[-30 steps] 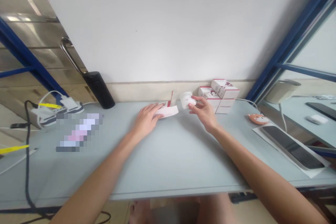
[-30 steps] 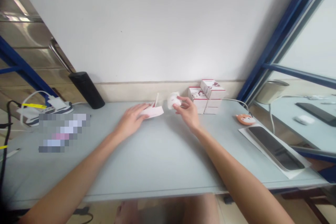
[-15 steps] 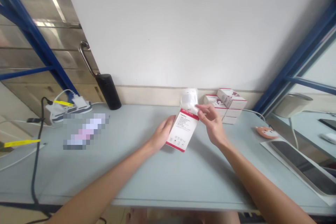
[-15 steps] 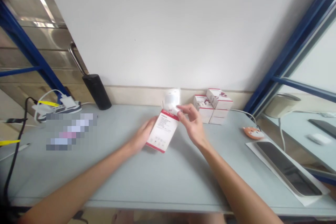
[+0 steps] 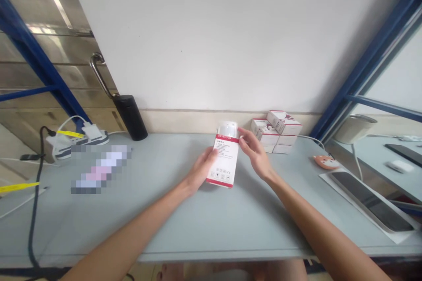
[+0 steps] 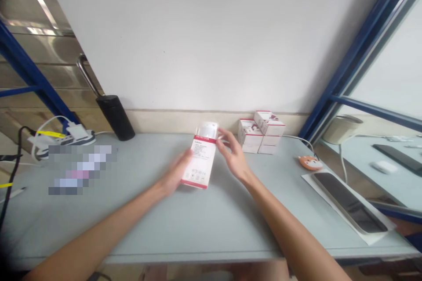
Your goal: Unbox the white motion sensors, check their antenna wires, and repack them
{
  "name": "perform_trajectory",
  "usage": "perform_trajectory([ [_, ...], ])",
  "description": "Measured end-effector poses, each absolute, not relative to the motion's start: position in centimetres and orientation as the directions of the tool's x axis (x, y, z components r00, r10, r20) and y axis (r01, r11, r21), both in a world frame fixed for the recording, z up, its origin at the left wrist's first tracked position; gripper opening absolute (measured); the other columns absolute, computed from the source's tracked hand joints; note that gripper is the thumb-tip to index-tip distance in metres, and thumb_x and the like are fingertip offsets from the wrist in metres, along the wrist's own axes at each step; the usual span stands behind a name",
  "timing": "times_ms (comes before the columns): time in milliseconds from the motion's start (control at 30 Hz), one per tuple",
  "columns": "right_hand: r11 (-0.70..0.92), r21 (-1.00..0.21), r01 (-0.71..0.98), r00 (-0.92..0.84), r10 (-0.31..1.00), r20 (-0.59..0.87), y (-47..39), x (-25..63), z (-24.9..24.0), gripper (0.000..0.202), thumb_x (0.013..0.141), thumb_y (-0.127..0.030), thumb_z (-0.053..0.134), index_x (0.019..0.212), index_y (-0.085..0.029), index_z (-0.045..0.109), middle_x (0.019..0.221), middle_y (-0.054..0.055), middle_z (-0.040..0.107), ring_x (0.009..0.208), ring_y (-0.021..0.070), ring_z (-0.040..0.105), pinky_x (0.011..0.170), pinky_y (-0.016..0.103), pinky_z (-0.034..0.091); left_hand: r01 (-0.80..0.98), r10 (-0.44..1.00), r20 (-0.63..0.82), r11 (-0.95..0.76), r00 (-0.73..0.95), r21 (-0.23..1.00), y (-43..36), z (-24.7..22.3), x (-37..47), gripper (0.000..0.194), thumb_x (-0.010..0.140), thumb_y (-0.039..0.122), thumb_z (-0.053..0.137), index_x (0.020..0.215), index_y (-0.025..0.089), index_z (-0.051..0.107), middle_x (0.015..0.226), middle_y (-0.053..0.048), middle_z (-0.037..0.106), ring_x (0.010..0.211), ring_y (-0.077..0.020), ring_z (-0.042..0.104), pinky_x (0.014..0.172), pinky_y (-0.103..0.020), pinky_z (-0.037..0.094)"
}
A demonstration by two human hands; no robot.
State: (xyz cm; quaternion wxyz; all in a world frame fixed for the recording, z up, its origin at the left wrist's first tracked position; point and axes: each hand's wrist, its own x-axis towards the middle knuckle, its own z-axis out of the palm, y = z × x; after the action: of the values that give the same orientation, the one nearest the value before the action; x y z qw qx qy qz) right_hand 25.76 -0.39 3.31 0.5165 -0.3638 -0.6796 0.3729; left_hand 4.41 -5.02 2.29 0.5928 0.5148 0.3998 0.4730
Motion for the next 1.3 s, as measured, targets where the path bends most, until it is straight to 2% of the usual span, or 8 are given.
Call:
perform_trajectory([
  [133, 0.439, -0.88, 0.18, -0.23, 0.889, 0.396, 0.3, 25.9, 2.6, 0.042, 0.102, -0.062, 0.052, 0.119, -0.029, 0.071, 0.139, 0.008, 0.062, 0.133, 0.0292, 0.057, 0.118, 0.049, 0.041, -0.106, 0.986, 0.018, 0.0, 0.165, 0.994, -4.9, 2.6, 4.4, 0.064, 0.085, 0.06, 0.08, 0.131, 0.019, 0.061, 0.13, -0.014, 0.075, 0.113, -0.033, 0.075, 0.088, -0.04, 0.062],
  [300, 0.502, -0.85, 0.158, -0.211, 0.858, 0.468, 0.1, 25.5, 2.1, 0.05, 0.102, -0.06, 0.056, 0.143, -0.032, 0.054, 0.143, 0.008, 0.06, 0.13, 0.0269, 0.058, 0.114, 0.048, 0.046, -0.029, 0.969, 0.124, -0.121, 0.212, 0.992, -4.5, 1.6, 4.4, 0.062, 0.087, 0.056, 0.079, 0.133, 0.019, 0.058, 0.13, -0.014, 0.074, 0.117, -0.0326, 0.073, 0.091, -0.041, 0.062],
  [533, 0.748, -0.563, 0.35, -0.239, 0.653, 0.719, -0.8, 26.7, 3.9, 0.027, 0.107, -0.045, 0.05, 0.114, -0.028, 0.07, 0.138, 0.009, 0.059, 0.135, 0.0294, 0.054, 0.117, 0.052, 0.041, 0.274, 0.925, 0.323, -0.369, 0.199, 0.888, -4.8, -0.2, 4.4, 0.064, 0.095, 0.05, 0.072, 0.147, 0.027, 0.045, 0.143, -0.011, 0.065, 0.13, -0.0313, 0.065, 0.106, -0.045, 0.055],
  [800, 0.868, -0.279, 0.411, -0.391, 0.444, 0.806, -1.9, 25.1, 4.0, 0.021, 0.103, -0.031, 0.056, 0.092, -0.024, 0.072, 0.132, 0.01, 0.068, 0.14, 0.0321, 0.052, 0.114, 0.053, 0.047, 0.333, 0.862, 0.466, -0.507, 0.2, 0.795, -4.2, -1.7, 4.1, 0.073, 0.097, 0.041, 0.071, 0.156, 0.025, 0.031, 0.15, -0.017, 0.056, 0.135, -0.0336, 0.061, 0.106, -0.046, 0.055],
  [900, 0.856, -0.275, 0.438, -0.391, 0.457, 0.799, -2.2, 25.0, 4.2, 0.026, 0.104, -0.03, 0.052, 0.093, -0.024, 0.075, 0.134, 0.009, 0.068, 0.143, 0.0316, 0.05, 0.116, 0.053, 0.046, 0.374, 0.723, 0.673, -0.673, 0.156, 0.638, -3.9, -1.9, 4.2, 0.089, 0.092, 0.032, 0.075, 0.158, 0.028, 0.014, 0.149, -0.019, 0.048, 0.13, -0.0312, 0.063, 0.104, -0.048, 0.055],
  [1000, 0.841, -0.278, 0.464, -0.401, 0.48, 0.78, -2.1, 25.5, 4.6, 0.029, 0.105, -0.032, 0.049, 0.113, -0.03, 0.077, 0.142, 0.007, 0.064, 0.142, 0.0311, 0.051, 0.118, 0.055, 0.044, 0.456, 0.605, 0.772, -0.752, 0.193, 0.475, -4.0, -1.1, 4.0, 0.081, 0.088, 0.026, 0.076, 0.151, 0.031, 0.026, 0.137, -0.013, 0.051, 0.117, -0.0265, 0.067, 0.099, -0.045, 0.056],
  [1167, 0.621, -0.313, 0.718, -0.145, 0.574, 0.806, 0.6, 28.4, 4.6, 0.037, 0.103, -0.031, 0.049, 0.135, -0.032, 0.069, 0.142, 0.011, 0.064, 0.141, 0.035, 0.051, 0.12, 0.061, 0.04, 0.507, 0.612, 0.764, -0.734, 0.206, 0.452, -4.4, 0.0, 3.6, 0.069, 0.087, 0.024, 0.075, 0.141, 0.031, 0.032, 0.122, -0.007, 0.057, 0.099, -0.0214, 0.069, 0.09, -0.038, 0.057],
  [1300, 0.386, -0.189, 0.903, -0.096, 0.609, 0.787, 3.4, 30.9, 3.0, 0.044, 0.103, -0.032, 0.049, 0.145, -0.025, 0.061, 0.153, 0.015, 0.055, 0.155, 0.0385, 0.034, 0.123, 0.063, 0.032, 0.464, 0.549, 0.804, -0.787, 0.229, 0.406, -4.3, -0.4, 3.5, 0.075, 0.087, 0.021, 0.074, 0.146, 0.032, 0.028, 0.123, -0.007, 0.056, 0.098, -0.0206, 0.069, 0.088, -0.037, 0.057],
])
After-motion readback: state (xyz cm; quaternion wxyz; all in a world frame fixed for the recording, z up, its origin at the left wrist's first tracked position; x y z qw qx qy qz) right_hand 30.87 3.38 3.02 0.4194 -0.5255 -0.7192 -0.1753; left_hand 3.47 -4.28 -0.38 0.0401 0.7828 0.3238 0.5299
